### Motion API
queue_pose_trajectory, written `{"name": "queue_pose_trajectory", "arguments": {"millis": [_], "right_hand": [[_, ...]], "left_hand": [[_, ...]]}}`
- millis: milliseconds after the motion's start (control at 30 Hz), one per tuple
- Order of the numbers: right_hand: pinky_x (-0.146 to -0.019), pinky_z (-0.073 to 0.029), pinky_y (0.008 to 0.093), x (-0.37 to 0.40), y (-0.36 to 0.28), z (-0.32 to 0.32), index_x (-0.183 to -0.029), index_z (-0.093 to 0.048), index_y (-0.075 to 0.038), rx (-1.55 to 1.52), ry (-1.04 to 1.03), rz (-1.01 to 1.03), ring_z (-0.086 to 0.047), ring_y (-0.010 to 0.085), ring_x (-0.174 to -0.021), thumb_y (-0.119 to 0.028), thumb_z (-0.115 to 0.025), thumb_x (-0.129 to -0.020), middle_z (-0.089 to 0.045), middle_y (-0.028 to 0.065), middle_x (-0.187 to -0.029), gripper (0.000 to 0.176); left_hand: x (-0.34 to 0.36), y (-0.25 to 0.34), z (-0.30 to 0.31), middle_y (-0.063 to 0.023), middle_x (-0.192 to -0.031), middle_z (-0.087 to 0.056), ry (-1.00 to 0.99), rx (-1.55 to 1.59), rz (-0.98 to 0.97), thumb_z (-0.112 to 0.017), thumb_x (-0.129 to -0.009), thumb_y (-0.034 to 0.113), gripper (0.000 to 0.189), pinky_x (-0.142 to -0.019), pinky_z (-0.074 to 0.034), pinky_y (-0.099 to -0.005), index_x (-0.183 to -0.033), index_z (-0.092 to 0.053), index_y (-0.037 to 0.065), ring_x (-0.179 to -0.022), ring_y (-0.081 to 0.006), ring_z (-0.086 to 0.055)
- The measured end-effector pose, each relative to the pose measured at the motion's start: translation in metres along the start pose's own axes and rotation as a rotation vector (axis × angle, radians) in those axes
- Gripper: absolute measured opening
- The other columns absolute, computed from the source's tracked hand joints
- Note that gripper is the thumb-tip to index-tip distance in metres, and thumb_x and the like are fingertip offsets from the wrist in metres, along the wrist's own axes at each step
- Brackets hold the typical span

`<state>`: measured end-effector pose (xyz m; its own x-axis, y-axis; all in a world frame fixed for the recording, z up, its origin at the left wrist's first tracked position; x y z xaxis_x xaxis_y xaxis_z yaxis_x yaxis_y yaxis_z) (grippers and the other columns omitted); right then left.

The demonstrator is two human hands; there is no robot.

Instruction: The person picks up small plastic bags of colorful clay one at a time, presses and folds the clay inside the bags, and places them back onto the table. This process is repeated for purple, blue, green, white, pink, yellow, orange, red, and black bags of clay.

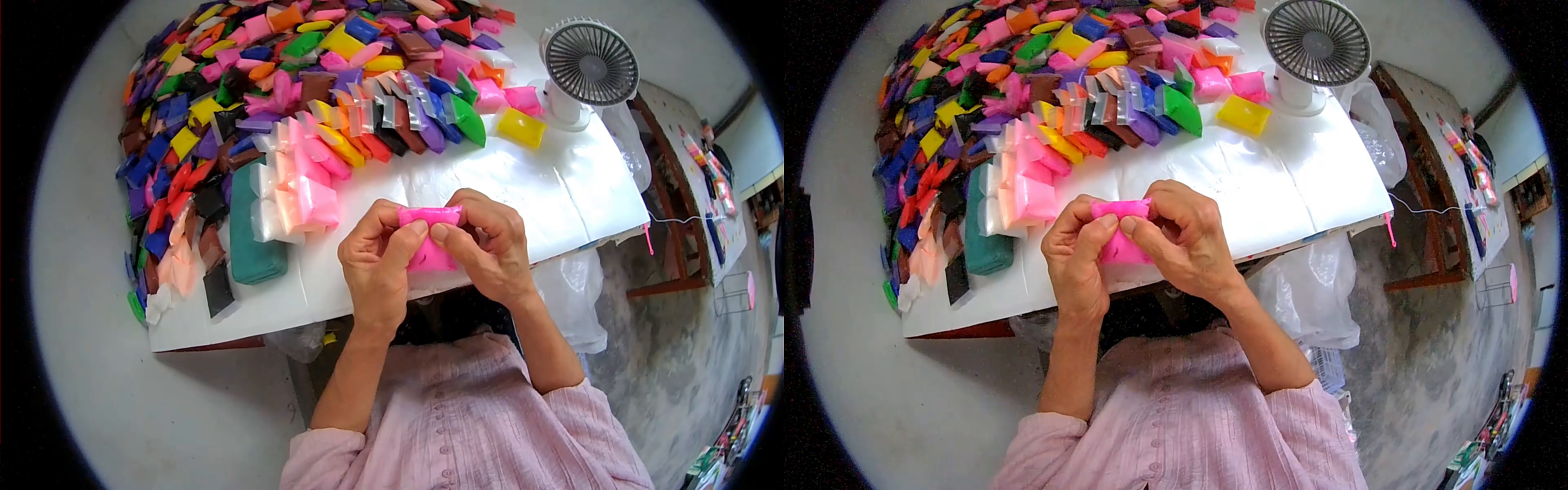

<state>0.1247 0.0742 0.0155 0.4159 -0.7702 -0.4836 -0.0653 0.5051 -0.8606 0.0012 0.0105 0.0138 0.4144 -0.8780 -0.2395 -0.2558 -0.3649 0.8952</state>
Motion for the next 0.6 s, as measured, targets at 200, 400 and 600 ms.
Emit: {"name": "queue_pose_trajectory", "arguments": {"millis": [200,400,600], "right_hand": [[-0.049,-0.029,0.0303,0.0004,0.0020,-0.0004,-0.067,-0.051,0.003,0.004,-0.008,0.028,-0.039,0.0149,-0.055,-0.007,-0.067,-0.077,-0.044,0.0064,-0.062,0.021],[-0.049,-0.029,0.0305,0.0000,0.0005,-0.0009,-0.067,-0.051,0.003,0.004,-0.022,0.010,-0.039,0.0152,-0.055,-0.007,-0.068,-0.077,-0.042,0.0062,-0.061,0.022],[-0.049,-0.028,0.0295,-0.0007,-0.0004,-0.0007,-0.066,-0.051,0.002,-0.003,-0.031,0.010,-0.039,0.0131,-0.055,-0.009,-0.068,-0.078,-0.043,0.0050,-0.061,0.023]], "left_hand": [[-0.0001,-0.0006,0.0004,0.0067,-0.072,-0.047,0.025,-0.011,0.002,-0.060,-0.085,0.000,0.009,-0.057,-0.031,-0.0190,-0.077,-0.057,0.003,-0.063,-0.0010,-0.037],[-0.0006,-0.0018,-0.0008,0.0059,-0.073,-0.049,0.052,-0.007,-0.039,-0.059,-0.085,0.000,0.009,-0.057,-0.030,-0.0189,-0.076,-0.059,0.003,-0.063,-0.0015,-0.037],[-0.0017,-0.0053,0.0008,0.0060,-0.073,-0.047,0.053,-0.012,-0.058,-0.059,-0.087,0.000,0.012,-0.057,-0.030,-0.0191,-0.075,-0.058,0.003,-0.063,-0.0016,-0.036]]}}
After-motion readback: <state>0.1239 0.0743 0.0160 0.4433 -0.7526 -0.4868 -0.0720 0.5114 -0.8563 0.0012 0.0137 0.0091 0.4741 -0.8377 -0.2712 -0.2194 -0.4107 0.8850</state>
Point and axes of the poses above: each hand's wrist, its own x-axis away from the middle knuckle, its own z-axis out of the back of the hand, y = z × x, the point moved 1 cm from there along -x, towards the middle knuckle
